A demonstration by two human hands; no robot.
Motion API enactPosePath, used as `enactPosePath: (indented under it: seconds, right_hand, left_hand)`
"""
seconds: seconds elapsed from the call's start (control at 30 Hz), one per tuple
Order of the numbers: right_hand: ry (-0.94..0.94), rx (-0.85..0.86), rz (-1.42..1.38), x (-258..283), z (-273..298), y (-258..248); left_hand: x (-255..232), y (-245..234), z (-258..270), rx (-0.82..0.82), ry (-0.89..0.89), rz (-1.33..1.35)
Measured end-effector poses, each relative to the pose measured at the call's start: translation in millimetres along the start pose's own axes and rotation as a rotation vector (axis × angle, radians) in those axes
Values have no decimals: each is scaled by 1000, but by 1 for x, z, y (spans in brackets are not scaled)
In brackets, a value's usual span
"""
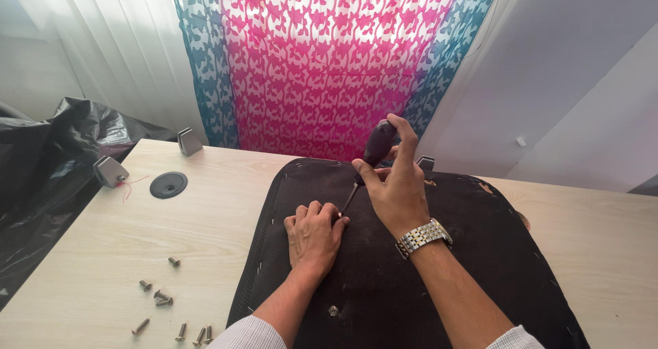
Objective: The person uses a screwdriver to fasten several screws into a black upholstered seat base placed on a light wooden table. The person picks up screws from the table, aligns them in pre-drilled holes, and tightens them one by one.
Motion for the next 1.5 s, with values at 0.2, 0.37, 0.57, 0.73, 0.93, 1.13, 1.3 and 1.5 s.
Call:
enactPosePath:
  seconds: [0.2, 0.37, 0.57, 0.73, 0.93, 1.13, 1.3, 1.5]
  right_hand:
    - [78, 99, 0, -11, -9, 4]
    - [34, 125, -24, -8, -18, 9]
    - [-58, 98, -73, 1, -21, 3]
    - [11, 123, -71, -4, -24, 7]
    - [-52, 28, -108, 6, -24, -2]
    - [-42, -13, -36, 11, -18, -10]
    - [-62, -34, -75, 20, -13, -13]
    - [-121, -47, -9, 28, -13, -17]
  left_hand:
    - [-1, 2, -2, -111, 88, -46]
    - [4, 6, -3, -127, 83, -42]
    - [7, 3, -4, -111, 58, 47]
    - [3, 0, -1, -102, 83, 53]
    - [1, -2, -3, -84, 55, 32]
    - [-2, -4, -2, -87, 62, 3]
    - [-1, -4, -2, -74, 49, 16]
    - [-4, -8, 0, -134, 93, 36]
Point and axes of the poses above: each hand's wrist, its own z-axis away from the middle knuckle, its own y-axis out of the palm, x = y × z, the point moved 10 cm from there along -z, towards the middle knuckle, and after that the axes turned 8 degrees about z, right-handed, at the moved point
